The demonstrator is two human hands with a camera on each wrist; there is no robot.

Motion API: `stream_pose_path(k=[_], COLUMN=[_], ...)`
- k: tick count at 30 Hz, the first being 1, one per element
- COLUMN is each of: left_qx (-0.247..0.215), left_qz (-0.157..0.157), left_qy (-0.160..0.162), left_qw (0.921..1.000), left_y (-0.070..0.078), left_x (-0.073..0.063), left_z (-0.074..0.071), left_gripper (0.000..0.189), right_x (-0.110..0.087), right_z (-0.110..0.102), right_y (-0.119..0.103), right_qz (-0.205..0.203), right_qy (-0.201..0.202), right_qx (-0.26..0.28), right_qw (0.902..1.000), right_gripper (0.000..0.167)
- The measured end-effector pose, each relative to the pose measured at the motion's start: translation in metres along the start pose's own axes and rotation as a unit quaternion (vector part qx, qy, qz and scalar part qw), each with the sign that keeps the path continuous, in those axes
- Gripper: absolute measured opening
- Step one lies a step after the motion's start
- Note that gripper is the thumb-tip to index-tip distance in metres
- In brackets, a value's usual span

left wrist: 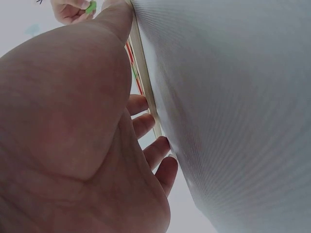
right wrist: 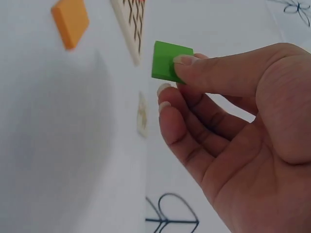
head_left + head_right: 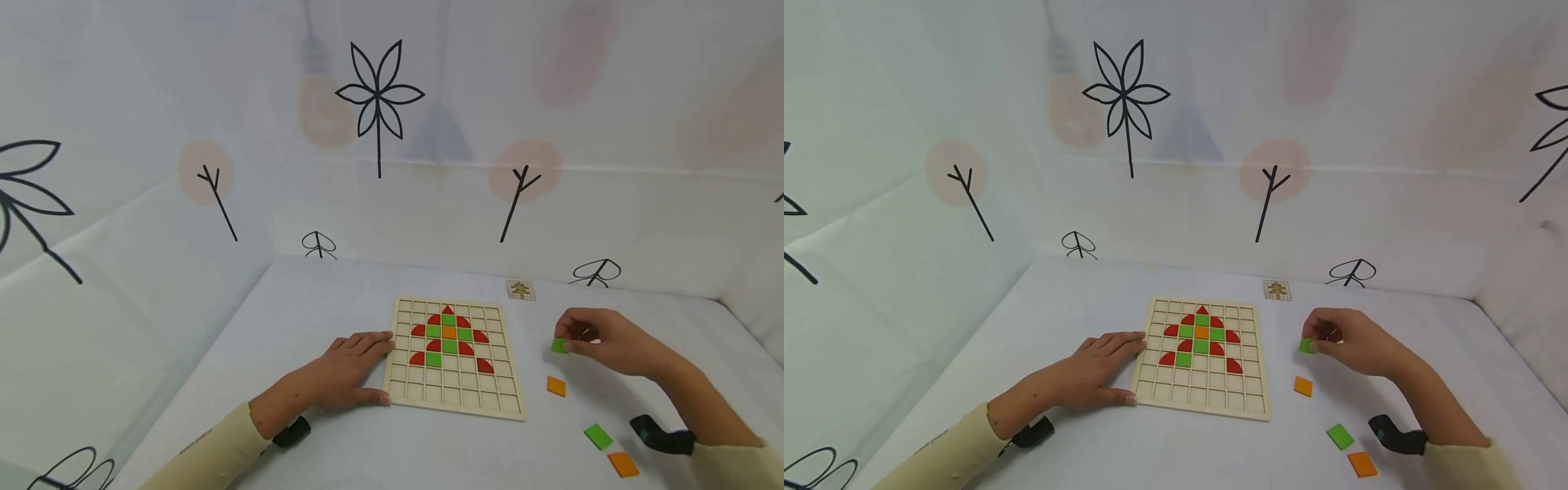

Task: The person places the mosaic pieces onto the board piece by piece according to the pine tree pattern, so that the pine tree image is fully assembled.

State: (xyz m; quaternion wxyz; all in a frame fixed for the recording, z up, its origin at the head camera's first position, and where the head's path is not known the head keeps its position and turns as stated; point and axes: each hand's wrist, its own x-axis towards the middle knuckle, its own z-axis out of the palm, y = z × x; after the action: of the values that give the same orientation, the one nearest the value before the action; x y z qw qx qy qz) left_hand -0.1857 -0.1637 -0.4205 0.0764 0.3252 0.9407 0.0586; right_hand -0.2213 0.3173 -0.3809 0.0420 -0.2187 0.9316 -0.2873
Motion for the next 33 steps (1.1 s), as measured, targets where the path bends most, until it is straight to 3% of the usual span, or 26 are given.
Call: stream_pose_path(k=[13, 22, 33], left_qx=[0.003, 0.001, -0.005], left_qz=[0.004, 0.01, 0.008], left_qy=[0.005, 0.004, 0.005], left_qw=[1.0, 0.9999, 0.9999], left_y=[-0.001, -0.001, 0.0], left_x=[0.0, 0.0, -0.001], left_z=[0.001, 0.002, 0.0], left_gripper=[0.095, 0.094, 0.094], right_x=[0.007, 0.016, 0.021], right_z=[0.025, 0.062, 0.086], right_y=[-0.041, -0.061, -0.084], right_qz=[-0.062, -0.107, -0.102], right_qy=[0.05, 0.124, 0.124], right_qx=[0.035, 0.046, 0.055], right_qw=[0.9962, 0.9854, 0.9855], right_gripper=[0.022, 0.029, 0.031])
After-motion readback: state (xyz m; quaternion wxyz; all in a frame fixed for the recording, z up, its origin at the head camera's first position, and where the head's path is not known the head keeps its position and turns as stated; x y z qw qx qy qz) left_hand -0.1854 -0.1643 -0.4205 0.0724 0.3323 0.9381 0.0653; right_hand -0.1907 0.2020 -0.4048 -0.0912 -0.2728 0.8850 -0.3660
